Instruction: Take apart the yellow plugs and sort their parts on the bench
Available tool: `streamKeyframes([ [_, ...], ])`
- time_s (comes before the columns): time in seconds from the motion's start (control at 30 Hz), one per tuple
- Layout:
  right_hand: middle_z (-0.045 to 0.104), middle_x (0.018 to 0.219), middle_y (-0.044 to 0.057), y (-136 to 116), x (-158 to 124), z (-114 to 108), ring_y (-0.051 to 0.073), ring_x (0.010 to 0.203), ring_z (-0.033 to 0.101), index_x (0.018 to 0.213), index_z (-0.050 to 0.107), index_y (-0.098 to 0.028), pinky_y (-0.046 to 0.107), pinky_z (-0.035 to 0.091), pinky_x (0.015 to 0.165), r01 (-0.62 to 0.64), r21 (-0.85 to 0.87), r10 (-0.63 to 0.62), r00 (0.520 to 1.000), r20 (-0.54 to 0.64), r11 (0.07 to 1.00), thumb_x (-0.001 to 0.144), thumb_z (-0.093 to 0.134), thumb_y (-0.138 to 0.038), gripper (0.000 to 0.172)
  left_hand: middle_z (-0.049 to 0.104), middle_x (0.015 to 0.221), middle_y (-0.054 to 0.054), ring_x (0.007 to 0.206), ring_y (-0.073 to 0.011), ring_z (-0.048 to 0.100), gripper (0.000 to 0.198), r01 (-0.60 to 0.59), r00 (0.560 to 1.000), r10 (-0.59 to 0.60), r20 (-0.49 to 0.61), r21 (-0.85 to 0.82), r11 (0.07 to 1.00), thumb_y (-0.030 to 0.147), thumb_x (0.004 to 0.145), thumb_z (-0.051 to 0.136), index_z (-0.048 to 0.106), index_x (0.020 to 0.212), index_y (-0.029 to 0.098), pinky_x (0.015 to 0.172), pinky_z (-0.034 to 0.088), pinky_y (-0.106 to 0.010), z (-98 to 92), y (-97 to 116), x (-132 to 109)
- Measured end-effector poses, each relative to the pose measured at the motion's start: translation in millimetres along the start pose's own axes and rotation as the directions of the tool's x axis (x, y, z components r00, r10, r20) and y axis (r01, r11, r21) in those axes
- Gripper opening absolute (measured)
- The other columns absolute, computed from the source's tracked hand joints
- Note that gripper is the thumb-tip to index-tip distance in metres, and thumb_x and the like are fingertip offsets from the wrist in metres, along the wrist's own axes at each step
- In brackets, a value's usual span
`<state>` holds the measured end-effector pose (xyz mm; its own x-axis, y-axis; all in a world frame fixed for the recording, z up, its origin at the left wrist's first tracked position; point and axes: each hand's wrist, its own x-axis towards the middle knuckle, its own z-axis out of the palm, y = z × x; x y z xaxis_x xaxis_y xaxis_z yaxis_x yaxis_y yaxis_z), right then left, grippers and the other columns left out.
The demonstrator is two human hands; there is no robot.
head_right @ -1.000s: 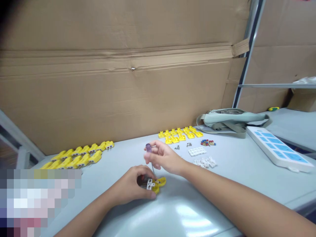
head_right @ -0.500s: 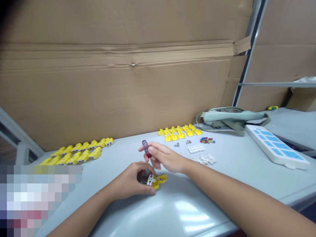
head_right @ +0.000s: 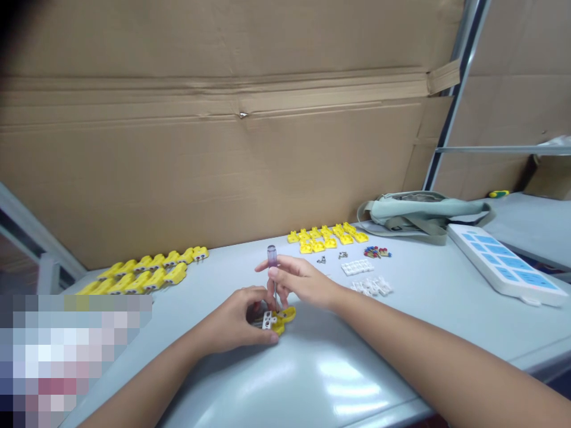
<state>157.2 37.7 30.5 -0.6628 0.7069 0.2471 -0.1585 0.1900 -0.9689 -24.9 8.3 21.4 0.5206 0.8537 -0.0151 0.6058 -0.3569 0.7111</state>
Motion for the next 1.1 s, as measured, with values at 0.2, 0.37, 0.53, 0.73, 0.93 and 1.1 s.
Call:
streamKeyframes([
  [0.2,0.063,0.060,-0.004,10,1,-1,0.009,0.050,0.057,0.074,0.048,-0.018,0.022,0.046,0.051,-0.033,0.094,0.036,0.999,-0.029,0.995,0.066,0.072,-0.029,0.028,0.058,0.084,0.000,0.070,-0.0140,0.048,0.033,-0.039,0.999,0.039,0.006,-0.031,0.999,0.029,0.059,0.072,0.065,0.091,0.020,0.063,0.038,-0.025,-2.2,2,1],
  [0.37,0.065,0.067,-0.001,16,2,-2,0.010,0.058,0.060,0.062,0.051,-0.016,0.025,0.048,0.059,-0.008,0.140,0.014,0.999,-0.039,0.990,0.066,0.072,-0.025,0.024,0.059,0.085,0.000,0.068,-0.0129,0.047,0.034,-0.002,1.000,0.002,0.006,-0.045,0.999,0.029,0.059,0.073,0.063,0.089,0.018,0.063,0.038,-0.025,-3.1,-3,1],
  [0.53,0.063,0.069,-0.001,12,1,-2,0.008,0.058,0.058,0.068,0.059,-0.015,0.023,0.048,0.058,-0.039,0.097,0.039,0.999,0.008,0.995,0.069,0.070,-0.027,0.016,0.059,0.085,0.001,0.066,-0.0117,0.045,0.033,-0.018,0.999,0.021,0.038,-0.084,0.996,0.026,0.059,0.073,0.063,0.090,0.019,0.061,0.037,-0.023,-4.9,-3,1],
  [0.73,0.061,0.069,0.000,4,-1,0,0.007,0.057,0.058,0.077,0.061,-0.012,0.021,0.048,0.059,-0.077,-0.034,0.079,0.994,0.077,0.996,0.082,0.056,-0.038,0.027,0.059,0.087,0.000,0.070,-0.0123,0.047,0.028,-0.112,0.990,0.121,0.074,-0.111,0.987,0.022,0.062,0.071,0.062,0.088,0.018,0.064,0.037,-0.023,-8.0,-2,0],
  [0.93,0.064,0.067,-0.001,18,0,2,0.009,0.057,0.059,0.080,0.057,-0.015,0.022,0.048,0.054,-0.091,0.130,0.083,0.994,0.069,0.987,0.063,0.076,-0.028,0.029,0.061,0.092,-0.002,0.083,-0.0183,0.055,0.030,-0.055,0.995,0.063,0.078,-0.095,0.994,0.022,0.061,0.070,0.063,0.090,0.017,0.072,0.042,-0.027,-7.9,-4,0],
  [1.1,0.062,0.062,-0.001,21,2,0,0.007,0.057,0.057,0.068,0.060,-0.013,0.021,0.047,0.058,-0.052,0.100,0.053,0.999,-0.005,0.994,0.064,0.075,-0.028,0.022,0.061,0.089,-0.002,0.080,-0.0183,0.055,0.032,-0.020,0.998,0.024,0.057,-0.062,0.998,0.025,0.060,0.071,0.063,0.089,0.017,0.069,0.043,-0.027,-7.9,-7,1],
])
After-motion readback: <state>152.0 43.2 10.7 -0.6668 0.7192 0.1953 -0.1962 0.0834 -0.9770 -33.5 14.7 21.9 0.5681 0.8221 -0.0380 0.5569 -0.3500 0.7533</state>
